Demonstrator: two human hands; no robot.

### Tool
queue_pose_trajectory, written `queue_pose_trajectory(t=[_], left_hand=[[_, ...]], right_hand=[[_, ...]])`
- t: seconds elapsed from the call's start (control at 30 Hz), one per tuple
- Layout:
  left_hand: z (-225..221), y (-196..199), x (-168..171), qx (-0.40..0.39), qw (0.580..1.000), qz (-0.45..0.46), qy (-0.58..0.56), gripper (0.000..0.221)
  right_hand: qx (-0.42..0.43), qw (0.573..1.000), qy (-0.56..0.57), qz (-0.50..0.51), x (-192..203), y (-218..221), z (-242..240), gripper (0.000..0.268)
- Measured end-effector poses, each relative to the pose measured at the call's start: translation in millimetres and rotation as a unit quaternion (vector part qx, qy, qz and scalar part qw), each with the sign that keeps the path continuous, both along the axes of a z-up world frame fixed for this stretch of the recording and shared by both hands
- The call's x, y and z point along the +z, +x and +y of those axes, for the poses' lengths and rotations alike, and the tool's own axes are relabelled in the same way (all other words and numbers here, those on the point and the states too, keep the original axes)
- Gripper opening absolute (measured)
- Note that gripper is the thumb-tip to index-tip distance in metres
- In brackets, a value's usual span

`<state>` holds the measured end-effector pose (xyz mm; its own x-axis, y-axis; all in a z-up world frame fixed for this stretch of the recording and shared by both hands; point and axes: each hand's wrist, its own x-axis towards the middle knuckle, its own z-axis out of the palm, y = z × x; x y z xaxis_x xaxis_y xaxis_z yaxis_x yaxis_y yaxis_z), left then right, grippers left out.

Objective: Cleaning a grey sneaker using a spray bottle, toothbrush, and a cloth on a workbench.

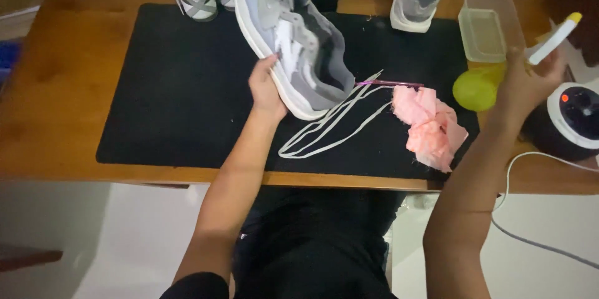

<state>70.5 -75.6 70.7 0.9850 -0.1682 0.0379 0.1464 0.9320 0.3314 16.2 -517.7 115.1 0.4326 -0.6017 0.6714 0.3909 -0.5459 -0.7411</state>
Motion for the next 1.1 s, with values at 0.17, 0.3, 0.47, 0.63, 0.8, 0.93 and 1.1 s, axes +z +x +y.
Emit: queue_pose_trajectory(t=[0.17,0.3,0.47,0.63,0.8,0.93,1.1], left_hand=[[-3,-27,33,0.19,0.944,-0.155,0.222,0.097],[-2,-50,57,0.318,0.795,-0.282,0.433,0.09],[-1,-51,52,0.368,0.734,-0.276,0.5,0.096],[-1,-49,56,0.341,0.766,-0.321,0.44,0.096],[-5,-31,35,0.369,0.739,-0.345,0.445,0.122],[-6,-28,32,0.428,0.677,-0.399,0.446,0.124],[-8,-41,53,0.423,0.672,-0.425,0.436,0.114]], right_hand=[[-0.046,0.995,-0.013,0.091,-9,21,-24,0.033],[0.059,0.988,0.135,0.04,-4,13,-13,0.042],[0.123,0.974,0.076,0.173,96,-68,121,0.049],[0.561,0.809,-0.054,0.169,85,-69,152,0.035],[0.531,0.82,-0.057,0.206,87,-72,217,0.029],[0.388,0.872,-0.057,0.292,81,-69,224,0.016],[0.413,0.868,-0.042,0.271,100,-81,215,0.03]])
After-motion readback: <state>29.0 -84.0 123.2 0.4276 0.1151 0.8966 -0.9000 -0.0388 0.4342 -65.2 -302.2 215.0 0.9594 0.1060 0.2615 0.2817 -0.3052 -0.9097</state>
